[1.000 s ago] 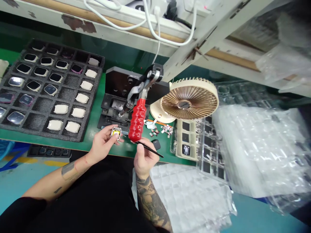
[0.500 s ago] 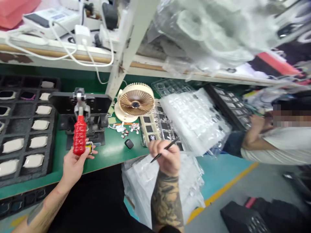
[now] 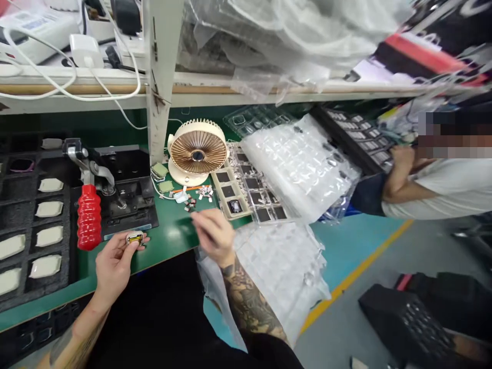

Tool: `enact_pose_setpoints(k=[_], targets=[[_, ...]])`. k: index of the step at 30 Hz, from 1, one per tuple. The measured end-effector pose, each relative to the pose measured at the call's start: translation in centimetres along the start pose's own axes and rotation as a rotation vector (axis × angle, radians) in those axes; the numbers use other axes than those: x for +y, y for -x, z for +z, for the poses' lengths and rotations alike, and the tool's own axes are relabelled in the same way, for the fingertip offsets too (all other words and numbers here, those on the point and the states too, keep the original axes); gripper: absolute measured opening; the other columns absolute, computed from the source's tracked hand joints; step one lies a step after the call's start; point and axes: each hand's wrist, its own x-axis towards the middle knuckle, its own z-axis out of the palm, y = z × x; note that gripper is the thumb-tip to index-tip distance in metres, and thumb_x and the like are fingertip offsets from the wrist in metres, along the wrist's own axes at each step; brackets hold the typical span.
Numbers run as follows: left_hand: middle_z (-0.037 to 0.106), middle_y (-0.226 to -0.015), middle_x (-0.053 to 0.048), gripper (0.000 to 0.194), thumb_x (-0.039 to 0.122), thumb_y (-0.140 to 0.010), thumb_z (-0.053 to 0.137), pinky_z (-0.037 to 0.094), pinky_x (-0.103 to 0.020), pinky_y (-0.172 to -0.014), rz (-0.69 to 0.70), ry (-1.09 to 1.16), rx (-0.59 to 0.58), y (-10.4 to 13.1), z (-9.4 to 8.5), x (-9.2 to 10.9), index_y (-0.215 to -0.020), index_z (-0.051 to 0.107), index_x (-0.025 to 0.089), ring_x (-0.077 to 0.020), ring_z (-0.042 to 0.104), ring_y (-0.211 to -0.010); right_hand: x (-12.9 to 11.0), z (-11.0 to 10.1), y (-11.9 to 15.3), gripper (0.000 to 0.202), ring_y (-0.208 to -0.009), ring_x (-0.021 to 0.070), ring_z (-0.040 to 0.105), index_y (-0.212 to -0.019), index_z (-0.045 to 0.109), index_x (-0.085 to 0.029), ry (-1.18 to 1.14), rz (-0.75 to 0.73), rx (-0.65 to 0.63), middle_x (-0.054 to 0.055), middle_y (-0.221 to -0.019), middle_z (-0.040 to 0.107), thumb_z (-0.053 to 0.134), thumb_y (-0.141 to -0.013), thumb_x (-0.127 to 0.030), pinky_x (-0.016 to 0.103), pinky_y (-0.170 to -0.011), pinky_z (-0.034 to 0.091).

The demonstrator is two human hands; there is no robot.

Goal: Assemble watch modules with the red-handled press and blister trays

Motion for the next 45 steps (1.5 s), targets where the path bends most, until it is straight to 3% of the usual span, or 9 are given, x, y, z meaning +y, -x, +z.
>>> enact_pose_setpoints(k=[3, 6, 13, 17, 20, 25, 33, 39, 45], targets=[[0.087, -0.113, -0.012, 0.031, 0.044, -0.102, 0.079, 0.074, -0.042, -0.084, 0.010, -0.032, -0.008, -0.1, 0.0, 0.0, -0.117, 0.075, 0.017, -0.0300, 0.087, -0.101, -1.3, 3.5, 1.3, 0.038, -0.111, 0.0234, 0.074, -0.136, 0.076, -0.032, 0.112, -0.116, -0.334, 0.007, -0.116, 0.080, 0.057, -0.108, -0.015, 0.043, -0.095, 0.061], [0.086, -0.116, -0.012, 0.032, 0.042, -0.101, 0.080, 0.074, -0.041, -0.083, 0.034, -0.030, -0.014, 0.0, -0.1, 0.0, -0.120, 0.074, 0.018, -0.0296, 0.086, -0.101, -1.3, 4.4, 1.4, 0.041, -0.119, 0.0246, 0.070, -0.142, 0.071, -0.027, 0.210, -0.107, -0.411, 0.010, -0.124, 0.079, 0.052, -0.109, -0.011, 0.045, -0.103, 0.057], [0.082, -0.123, -0.011, 0.025, 0.036, -0.100, 0.081, 0.074, -0.042, -0.086, 0.133, -0.007, -0.007, 0.2, 0.0, 0.7, -0.119, 0.076, 0.019, -0.0296, 0.085, -0.105, 2.2, -3.1, 1.2, 0.026, -0.111, 0.0290, 0.069, -0.130, 0.072, -0.018, 0.513, 0.258, -0.082, 0.014, -0.119, 0.078, 0.057, -0.109, -0.023, 0.045, -0.097, 0.055], [0.081, -0.116, -0.008, 0.029, 0.036, -0.099, 0.083, 0.074, -0.043, -0.090, 0.095, 0.033, -0.013, 0.0, 0.0, 0.5, -0.118, 0.069, 0.020, -0.0305, 0.086, -0.108, 4.2, -7.1, -0.9, 0.027, -0.104, 0.0305, 0.070, -0.129, 0.071, -0.016, 0.773, 0.582, -0.318, 0.014, -0.107, 0.079, 0.065, -0.106, -0.029, 0.040, -0.090, 0.053], [0.084, -0.117, -0.009, 0.033, 0.035, -0.101, 0.082, 0.074, -0.037, -0.083, 0.050, 0.085, -0.006, -0.2, 0.0, 0.1, -0.124, 0.063, 0.021, -0.0285, 0.087, -0.103, 4.4, -7.4, -2.6, 0.024, -0.099, 0.0292, 0.072, -0.123, 0.074, -0.018, 0.874, 0.709, -0.529, 0.014, -0.104, 0.079, 0.070, -0.103, -0.031, 0.035, -0.081, 0.049], [0.087, -0.112, -0.012, 0.052, 0.039, -0.105, 0.077, 0.070, -0.031, -0.074, 0.020, 0.126, 0.008, -0.3, 0.3, 0.5, -0.149, 0.060, 0.018, -0.0262, 0.087, -0.092, 4.5, -6.2, -2.6, 0.024, -0.094, 0.0272, 0.073, -0.119, 0.076, -0.018, 0.980, 0.703, -0.510, 0.015, -0.103, 0.079, 0.056, -0.107, -0.023, 0.034, -0.077, 0.044], [0.084, -0.127, -0.019, 0.056, 0.038, -0.102, 0.080, 0.072, -0.038, -0.082, 0.050, 0.238, -0.052, -0.5, 0.0, 0.4, -0.150, 0.061, 0.018, -0.0316, 0.087, -0.105, 3.7, -5.1, 0.0, 0.032, -0.110, 0.0306, 0.072, -0.131, 0.073, -0.020, 0.723, 0.440, -0.095, 0.015, -0.124, 0.077, 0.062, -0.109, -0.040, 0.042, -0.092, 0.056], [0.082, -0.131, -0.020, 0.056, 0.037, -0.102, 0.079, 0.072, -0.039, -0.081, 0.015, 0.273, -0.031, -0.5, 0.0, -0.3, -0.151, 0.060, 0.017, -0.0327, 0.087, -0.105, 0.9, -0.8, 1.8, 0.035, -0.119, 0.0324, 0.069, -0.137, 0.068, -0.025, 0.304, 0.243, -0.382, 0.012, -0.129, 0.075, 0.068, -0.107, -0.042, 0.051, -0.106, 0.058], [0.083, -0.129, -0.020, 0.056, 0.039, -0.102, 0.080, 0.072, -0.038, -0.080, 0.005, 0.255, -0.036, -0.4, -0.2, 0.2, -0.149, 0.061, 0.016, -0.0324, 0.087, -0.103, 0.7, 1.9, 2.9, 0.022, -0.118, 0.0304, 0.068, -0.125, 0.071, -0.027, 0.106, 0.352, -0.276, 0.010, -0.122, 0.075, 0.069, -0.106, -0.037, 0.050, -0.105, 0.058]])
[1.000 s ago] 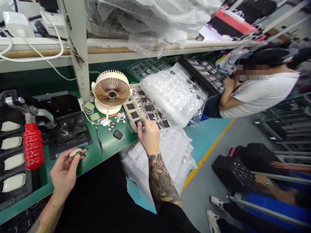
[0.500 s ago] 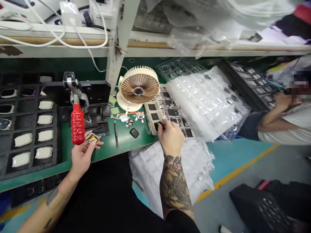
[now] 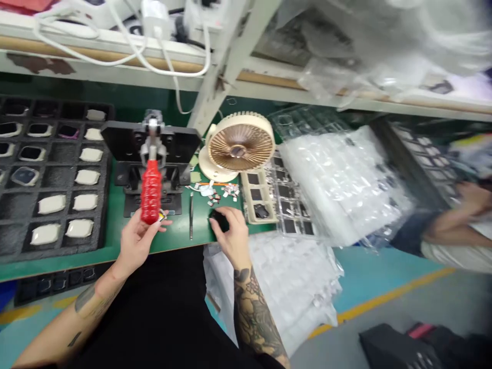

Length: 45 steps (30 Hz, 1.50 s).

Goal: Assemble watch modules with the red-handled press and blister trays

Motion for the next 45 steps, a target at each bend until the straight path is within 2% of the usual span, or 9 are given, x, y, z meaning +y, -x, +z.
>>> enact_pose_setpoints(k=[7, 14, 17, 20, 23, 27, 36, 41, 45], targets=[[0.085, -0.117, -0.015, 0.044, 0.041, -0.101, 0.082, 0.072, -0.036, -0.076, -0.015, -0.112, 0.018, 0.1, -0.4, 0.0, -0.133, 0.065, 0.017, -0.0294, 0.088, -0.092, -0.3, 1.1, 0.4, 0.032, -0.117, 0.0299, 0.068, -0.127, 0.071, -0.027, -0.031, 0.034, 0.085, 0.010, -0.125, 0.075, 0.079, -0.100, -0.042, 0.049, -0.103, 0.055], [0.085, -0.120, -0.013, 0.047, 0.040, -0.102, 0.080, 0.070, -0.030, -0.074, 0.048, -0.273, -0.009, 0.1, 0.0, 0.1, -0.142, 0.068, 0.018, -0.0234, 0.086, -0.088, -0.5, 1.6, 1.1, 0.030, -0.117, 0.0290, 0.069, -0.128, 0.071, -0.026, 0.020, -0.030, 0.135, 0.010, -0.124, 0.076, 0.075, -0.104, -0.043, 0.049, -0.098, 0.055], [0.084, -0.121, -0.013, 0.034, 0.038, -0.102, 0.080, 0.069, -0.028, -0.074, 0.106, -0.328, -0.018, 0.0, 0.3, 0.4, -0.127, 0.074, 0.016, -0.0224, 0.085, -0.090, -0.1, -0.6, 0.7, 0.029, -0.122, 0.0274, 0.071, -0.128, 0.072, -0.027, -0.067, -0.066, 0.241, 0.011, -0.130, 0.074, 0.076, -0.103, -0.042, 0.047, -0.102, 0.060], [0.084, -0.122, -0.013, 0.031, 0.036, -0.102, 0.080, 0.069, -0.028, -0.075, 0.125, -0.337, -0.033, 0.0, 0.3, 0.4, -0.126, 0.074, 0.016, -0.0224, 0.086, -0.092, 1.5, -4.6, -0.2, 0.018, -0.116, 0.0258, 0.073, -0.123, 0.074, -0.029, -0.021, -0.010, 0.421, 0.009, -0.123, 0.076, 0.069, -0.106, -0.032, 0.046, -0.103, 0.061], [0.084, -0.122, -0.013, 0.031, 0.036, -0.103, 0.079, 0.071, -0.029, -0.077, 0.101, -0.333, -0.031, 0.1, 0.2, 0.1, -0.127, 0.073, 0.016, -0.0232, 0.086, -0.094, 3.9, -8.8, -1.1, 0.017, -0.113, 0.0272, 0.073, -0.120, 0.076, -0.027, 0.125, 0.047, 0.493, 0.010, -0.118, 0.078, 0.065, -0.107, -0.030, 0.049, -0.103, 0.059], [0.084, -0.120, -0.013, 0.035, 0.038, -0.102, 0.080, 0.072, -0.032, -0.078, 0.099, -0.347, 0.006, 0.2, 0.2, 0.0, -0.128, 0.073, 0.015, -0.0256, 0.087, -0.094, 6.2, -11.7, -1.4, 0.016, -0.111, 0.0288, 0.072, -0.114, 0.077, -0.025, 0.289, 0.102, 0.479, 0.010, -0.115, 0.079, 0.064, -0.105, -0.030, 0.049, -0.103, 0.057], [0.085, -0.118, -0.012, 0.051, 0.046, -0.100, 0.081, 0.073, -0.038, -0.078, 0.052, -0.368, -0.033, 0.2, 0.1, -0.1, -0.142, 0.069, 0.018, -0.0269, 0.086, -0.089, 9.0, -12.9, -0.2, 0.024, -0.113, 0.0306, 0.071, -0.114, 0.077, -0.023, 0.348, 0.244, 0.405, 0.012, -0.117, 0.079, 0.055, -0.105, -0.026, 0.049, -0.103, 0.056], [0.085, -0.116, -0.011, 0.060, 0.045, -0.098, 0.084, 0.072, -0.037, -0.079, 0.054, -0.362, -0.017, 0.2, 0.1, -0.2, -0.149, 0.063, 0.020, -0.0251, 0.085, -0.086, 11.0, -15.5, -2.9, 0.028, -0.108, 0.0317, 0.069, -0.119, 0.078, -0.021, 0.416, 0.235, 0.234, 0.012, -0.112, 0.080, 0.056, -0.101, -0.020, 0.048, -0.101, 0.056], [0.085, -0.119, -0.012, 0.052, 0.045, -0.099, 0.083, 0.071, -0.034, -0.077, 0.026, -0.338, -0.041, 0.1, -0.2, -0.6, -0.141, 0.066, 0.021, -0.0252, 0.085, -0.089, 10.2, -15.5, -6.5, 0.028, -0.113, 0.0309, 0.067, -0.122, 0.078, -0.021, 0.397, 0.103, 0.123, 0.013, -0.120, 0.078, 0.056, -0.105, -0.021, 0.046, -0.105, 0.054]])
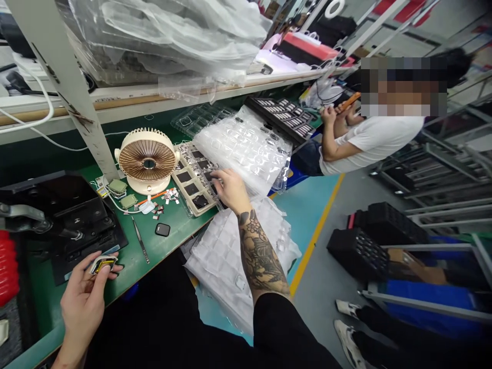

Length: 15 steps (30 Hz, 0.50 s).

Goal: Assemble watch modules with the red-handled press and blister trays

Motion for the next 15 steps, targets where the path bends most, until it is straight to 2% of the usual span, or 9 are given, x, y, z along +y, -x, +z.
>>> enact_pose_setpoints(k=[5, 9, 12, 15], targets=[[0.084, -0.118, -0.013, 0.045, 0.047, -0.098, 0.084, 0.070, -0.036, -0.073, 0.025, 0.020, 0.004, -0.1, 0.0, -0.3, -0.130, 0.068, 0.020, -0.0274, 0.085, -0.089, -3.0, 3.0, -5.9, 0.027, -0.116, 0.0312, 0.065, -0.123, 0.078, -0.020, 0.000, -0.156, -0.164, 0.013, -0.122, 0.078, 0.057, -0.106, -0.020, 0.045, -0.105, 0.051], [0.084, -0.119, -0.012, 0.043, 0.046, -0.099, 0.082, 0.069, -0.035, -0.072, 0.008, 0.047, 0.006, -0.1, 0.0, -0.3, -0.129, 0.064, 0.021, -0.0263, 0.085, -0.088, -3.9, 6.1, -10.6, 0.025, -0.112, 0.0300, 0.066, -0.118, 0.078, -0.017, -0.001, -0.175, -0.299, 0.014, -0.114, 0.080, 0.061, -0.101, -0.012, 0.041, -0.106, 0.050], [0.084, -0.118, -0.012, 0.042, 0.044, -0.100, 0.082, 0.069, -0.035, -0.074, -0.010, 0.073, 0.010, -0.1, -0.1, -0.4, -0.130, 0.063, 0.021, -0.0249, 0.085, -0.089, -4.0, 7.8, -12.8, 0.019, -0.108, 0.0300, 0.069, -0.108, 0.078, -0.014, 0.000, -0.158, -0.319, 0.018, -0.110, 0.080, 0.064, -0.098, -0.009, 0.039, -0.101, 0.051], [0.085, -0.116, -0.011, 0.041, 0.043, -0.100, 0.082, 0.070, -0.035, -0.076, -0.024, 0.085, 0.013, -0.1, -0.1, -0.5, -0.130, 0.063, 0.021, -0.0245, 0.085, -0.088, -4.2, 8.7, -13.7, 0.012, -0.102, 0.0299, 0.072, -0.102, 0.078, -0.014, -0.011, -0.126, -0.313, 0.019, -0.106, 0.081, 0.068, -0.096, -0.011, 0.038, -0.097, 0.053]])
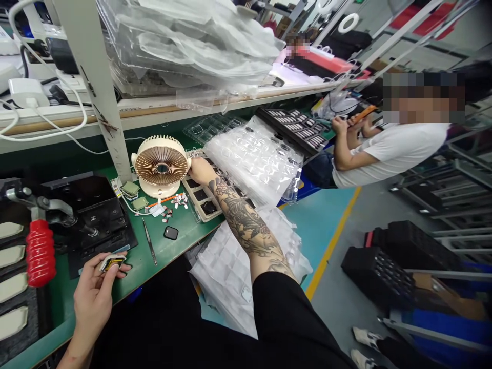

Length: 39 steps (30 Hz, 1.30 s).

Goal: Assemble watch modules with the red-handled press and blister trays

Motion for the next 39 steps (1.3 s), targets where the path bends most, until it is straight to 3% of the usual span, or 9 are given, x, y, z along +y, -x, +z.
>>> enact_pose_setpoints(k=[10, 17, 21, 27, 29, 31, 33, 37, 39], targets=[[0.085, -0.118, -0.012, 0.043, 0.044, -0.099, 0.083, 0.070, -0.035, -0.076, 0.013, -0.038, -0.025, -0.1, -0.1, 0.1, -0.130, 0.066, 0.021, -0.0247, 0.085, -0.087, -0.2, -0.1, -0.4, 0.014, -0.094, 0.0231, 0.073, -0.102, 0.078, -0.015, -0.131, 0.039, 0.051, 0.010, -0.101, 0.083, 0.069, -0.091, -0.013, 0.032, -0.093, 0.051], [0.085, -0.113, -0.010, 0.044, 0.049, -0.096, 0.085, 0.071, -0.034, -0.074, 0.007, -0.114, 0.011, 0.1, 0.4, 0.8, -0.127, 0.068, 0.022, -0.0255, 0.085, -0.087, 1.1, -1.7, 0.3, 0.020, -0.087, 0.0175, 0.069, -0.098, 0.080, -0.017, -0.207, -0.037, 0.017, 0.003, -0.091, 0.080, 0.064, -0.089, -0.008, 0.028, -0.088, 0.048], [0.085, -0.109, -0.008, 0.045, 0.050, -0.094, 0.086, 0.071, -0.035, -0.071, 0.005, -0.140, 0.050, 0.3, 0.9, 1.3, -0.124, 0.069, 0.022, -0.0261, 0.084, -0.085, 2.9, -4.1, 0.6, 0.026, -0.086, 0.0169, 0.069, -0.102, 0.081, -0.017, -0.231, -0.041, 0.030, 0.003, -0.095, 0.081, 0.061, -0.088, -0.007, 0.029, -0.088, 0.051], [0.085, -0.108, -0.007, 0.046, 0.050, -0.093, 0.087, 0.071, -0.036, -0.071, 0.016, -0.202, 0.089, 0.6, 1.4, 1.1, -0.125, 0.069, 0.023, -0.0260, 0.084, -0.083, 4.6, -8.4, -2.9, 0.019, -0.078, 0.0185, 0.069, -0.083, 0.082, -0.018, -0.134, -0.179, -0.329, 0.001, -0.076, 0.077, 0.076, -0.075, -0.002, 0.031, -0.086, 0.057], [0.085, -0.106, -0.006, 0.047, 0.052, -0.092, 0.087, 0.071, -0.037, -0.071, 0.025, -0.224, 0.109, 0.6, 1.5, 1.0, -0.125, 0.069, 0.024, -0.0261, 0.083, -0.081, 3.9, -9.1, -4.8, 0.030, -0.095, 0.0214, 0.072, -0.104, 0.084, -0.015, -0.132, -0.218, -0.155, 0.006, -0.101, 0.082, 0.071, -0.081, 0.000, 0.036, -0.099, 0.058], [0.085, -0.100, -0.005, 0.046, 0.053, -0.092, 0.086, 0.072, -0.037, -0.069, 0.024, -0.256, 0.136, 0.7, 1.6, 1.0, -0.125, 0.070, 0.024, -0.0263, 0.082, -0.079, 3.2, -9.3, -6.2, 0.050, -0.117, 0.0238, 0.071, -0.133, 0.076, -0.013, -0.127, -0.242, 0.081, 0.012, -0.137, 0.074, 0.063, -0.088, 0.003, 0.040, -0.112, 0.056], [0.085, -0.094, -0.005, 0.045, 0.054, -0.092, 0.085, 0.071, -0.036, -0.065, 0.018, -0.294, 0.159, 0.8, 1.7, 1.1, -0.123, 0.070, 0.024, -0.0262, 0.081, -0.075, 2.7, -9.2, -6.9, 0.058, -0.127, 0.0257, 0.069, -0.145, 0.069, -0.014, -0.063, -0.232, 0.139, 0.015, -0.149, 0.067, 0.060, -0.092, 0.005, 0.041, -0.115, 0.054], [0.085, -0.093, -0.006, 0.047, 0.053, -0.091, 0.086, 0.072, -0.036, -0.064, 0.026, -0.336, 0.185, 1.1, 2.1, 1.3, -0.123, 0.072, 0.023, -0.0255, 0.080, -0.074, 2.4, -8.3, -6.5, 0.038, -0.111, 0.0272, 0.076, -0.126, 0.081, -0.015, 0.169, -0.171, -0.140, 0.014, -0.121, 0.079, 0.065, -0.096, 0.001, 0.036, -0.098, 0.056], [0.085, -0.095, -0.006, 0.049, 0.053, -0.089, 0.088, 0.071, -0.037, -0.064, 0.039, -0.331, 0.200, 1.2, 2.3, 1.3, -0.123, 0.072, 0.022, -0.0257, 0.080, -0.074, 2.4, -7.7, -6.2, 0.036, -0.108, 0.0260, 0.077, -0.122, 0.083, -0.016, 0.211, -0.187, -0.214, 0.013, -0.120, 0.079, 0.067, -0.095, 0.000, 0.032, -0.091, 0.054]])
